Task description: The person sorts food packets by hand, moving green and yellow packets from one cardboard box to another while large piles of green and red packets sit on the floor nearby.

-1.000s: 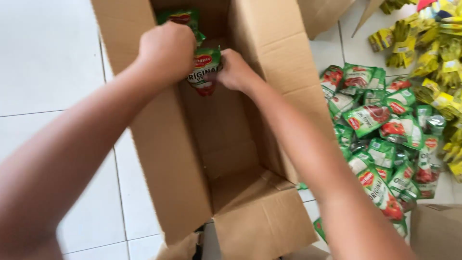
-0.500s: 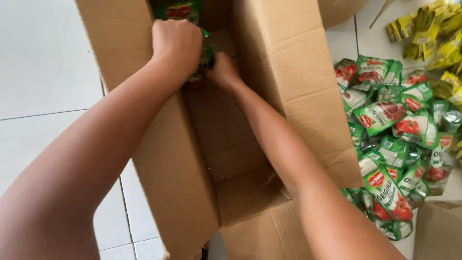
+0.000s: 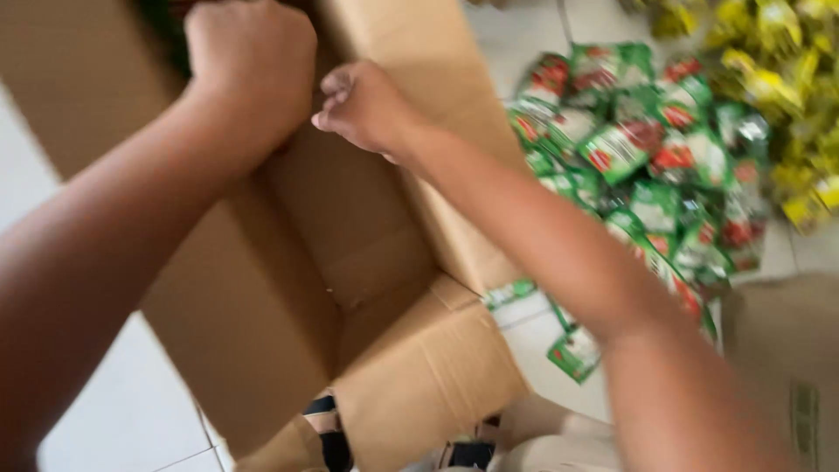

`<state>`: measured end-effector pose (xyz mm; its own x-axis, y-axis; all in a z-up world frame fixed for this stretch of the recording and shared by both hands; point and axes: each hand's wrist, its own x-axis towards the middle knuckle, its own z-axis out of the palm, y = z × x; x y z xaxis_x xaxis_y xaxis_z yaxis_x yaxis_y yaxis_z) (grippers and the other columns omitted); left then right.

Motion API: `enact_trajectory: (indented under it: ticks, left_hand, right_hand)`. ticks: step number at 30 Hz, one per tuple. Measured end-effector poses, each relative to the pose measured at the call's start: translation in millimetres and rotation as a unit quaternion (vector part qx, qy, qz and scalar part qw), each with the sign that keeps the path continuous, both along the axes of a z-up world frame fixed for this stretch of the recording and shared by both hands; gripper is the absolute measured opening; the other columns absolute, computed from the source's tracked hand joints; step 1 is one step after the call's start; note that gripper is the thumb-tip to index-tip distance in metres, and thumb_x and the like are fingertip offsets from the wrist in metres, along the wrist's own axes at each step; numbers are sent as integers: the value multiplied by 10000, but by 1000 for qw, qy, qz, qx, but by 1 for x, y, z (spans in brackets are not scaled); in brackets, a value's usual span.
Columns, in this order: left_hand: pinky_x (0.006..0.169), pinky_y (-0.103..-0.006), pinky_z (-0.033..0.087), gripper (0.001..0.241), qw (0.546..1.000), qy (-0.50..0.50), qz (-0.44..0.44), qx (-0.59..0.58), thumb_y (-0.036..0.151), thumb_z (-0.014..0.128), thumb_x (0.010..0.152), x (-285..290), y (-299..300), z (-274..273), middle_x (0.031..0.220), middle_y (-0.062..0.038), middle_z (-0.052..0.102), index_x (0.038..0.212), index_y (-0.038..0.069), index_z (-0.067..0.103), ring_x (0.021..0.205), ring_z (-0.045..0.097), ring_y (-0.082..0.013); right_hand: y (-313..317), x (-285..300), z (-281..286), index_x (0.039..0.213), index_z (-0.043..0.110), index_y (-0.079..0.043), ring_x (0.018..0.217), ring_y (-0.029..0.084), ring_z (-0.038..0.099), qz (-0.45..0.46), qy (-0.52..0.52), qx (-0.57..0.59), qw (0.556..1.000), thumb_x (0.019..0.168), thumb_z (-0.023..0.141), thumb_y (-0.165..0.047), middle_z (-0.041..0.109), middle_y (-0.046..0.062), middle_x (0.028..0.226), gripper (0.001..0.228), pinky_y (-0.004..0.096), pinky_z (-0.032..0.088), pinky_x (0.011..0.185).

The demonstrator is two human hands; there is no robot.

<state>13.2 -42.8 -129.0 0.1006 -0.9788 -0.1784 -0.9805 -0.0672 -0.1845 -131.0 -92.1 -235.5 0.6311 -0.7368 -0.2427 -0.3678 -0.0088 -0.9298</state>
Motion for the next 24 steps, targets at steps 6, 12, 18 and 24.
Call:
enact_trajectory:
  ticks: [6, 12, 18, 24]
  left_hand:
    - [644, -501, 549, 139, 921, 343, -112, -146, 245, 791, 846, -125, 2, 70, 788, -176, 707, 899, 116, 796, 732, 698, -389]
    - [722, -477, 554, 112, 755, 635, -109, -125, 183, 691, 852, -316, 34, 71, 846, -135, 740, 921, 113, 745, 819, 720, -352]
    - [895, -483, 549, 420, 777, 599, 139, 137, 259, 744, 811, -437, 81, -65, 1142, -226, 705, 1171, 60, 655, 1077, 678, -399]
    - [978, -488, 541, 403, 820, 475, 226, 227, 296, 692, 896, -459, 103, -229, 1242, -212, 689, 1237, 83, 673, 1178, 659, -392]
  right_hand:
    - [4, -197, 151, 1141, 656, 10, 999, 55, 684, 59, -5, -99, 993, 910, 757, -106, 717, -31, 1040, 278, 246, 590, 895]
    - [19, -383, 85, 1051, 719, -26, 982, 149, 725, -45, 190, -173, 965, 889, 720, -168, 739, 30, 1025, 215, 315, 563, 842]
    - [67, -455, -32, 1112, 684, -3, 1067, 322, 661, 90, 60, -150, 983, 686, 738, -181, 688, 192, 1120, 465, 420, 533, 897]
    - [100, -430, -51, 1167, 689, -48, 1169, 328, 589, 245, 341, -293, 859, 840, 646, -148, 630, 154, 1192, 344, 442, 479, 974]
